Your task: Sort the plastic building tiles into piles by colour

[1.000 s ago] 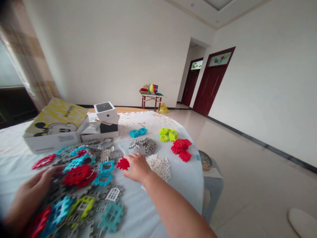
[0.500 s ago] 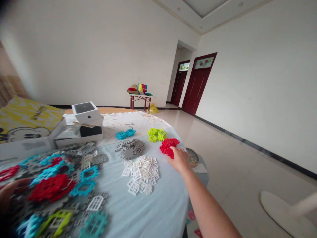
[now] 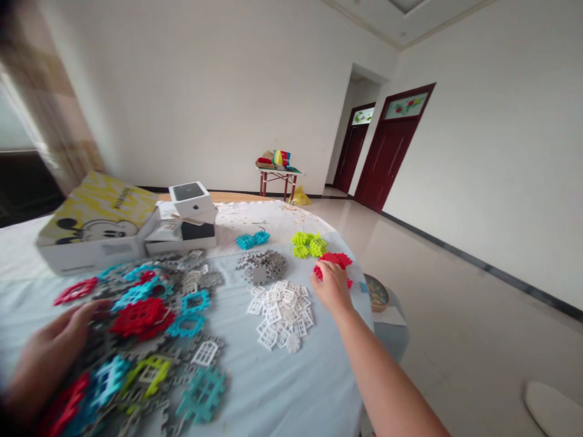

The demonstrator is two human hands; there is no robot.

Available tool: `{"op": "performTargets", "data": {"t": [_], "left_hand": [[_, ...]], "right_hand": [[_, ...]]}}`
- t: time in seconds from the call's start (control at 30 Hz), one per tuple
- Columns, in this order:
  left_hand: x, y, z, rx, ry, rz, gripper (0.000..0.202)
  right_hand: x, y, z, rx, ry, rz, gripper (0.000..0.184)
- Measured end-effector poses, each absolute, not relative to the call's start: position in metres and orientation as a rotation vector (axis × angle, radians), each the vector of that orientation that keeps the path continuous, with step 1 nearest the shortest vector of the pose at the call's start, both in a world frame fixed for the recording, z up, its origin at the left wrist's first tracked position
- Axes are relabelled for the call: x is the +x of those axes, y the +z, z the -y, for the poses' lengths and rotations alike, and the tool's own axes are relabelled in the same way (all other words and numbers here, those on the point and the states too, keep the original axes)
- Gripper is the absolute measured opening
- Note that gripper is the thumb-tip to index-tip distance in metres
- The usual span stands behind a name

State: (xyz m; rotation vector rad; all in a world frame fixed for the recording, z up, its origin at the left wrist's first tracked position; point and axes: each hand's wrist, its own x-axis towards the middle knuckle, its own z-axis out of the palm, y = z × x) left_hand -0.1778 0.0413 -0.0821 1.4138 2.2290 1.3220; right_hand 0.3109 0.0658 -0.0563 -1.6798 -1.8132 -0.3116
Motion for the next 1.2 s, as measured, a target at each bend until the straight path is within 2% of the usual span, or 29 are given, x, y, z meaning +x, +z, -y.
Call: {"op": "performTargets", "data": {"t": [0.5,0.57,0.73,0.83,0.97,1.2], "left_hand": [[-0.167,-0.076,-0.035,1.372,1.384,-2.061,0.043],[-0.164,-0.075,-0.034,1.388,1.379,-2.065,0.043],[-0.158,-0.073,-0.032,1.44,1.394,-2.08,0.044],[-0.154,-0.071,-0.031,1.428,1.389,-2.098,0.045],[-0.149,-0.069,-0.031,1.391,1.401,-2.123,0.046],[-0.15,-0.069,-0.032,1.391,1.42,-2.102,0.046]], "right_hand": [[0.116,-0.042,-0.041,-0.975,0.221,2.338,0.026],[0.11,-0.039,-0.029,-0.88,0.311,2.458,0.037],[0.12,-0.032,0.0,-0.69,0.498,2.727,0.092],[0.125,-0.039,0.013,-0.675,0.509,2.773,0.112],[0.119,-0.053,0.018,-0.692,0.454,2.784,0.116],[0.102,-0.059,-0.007,-0.774,0.415,2.783,0.105]]}}
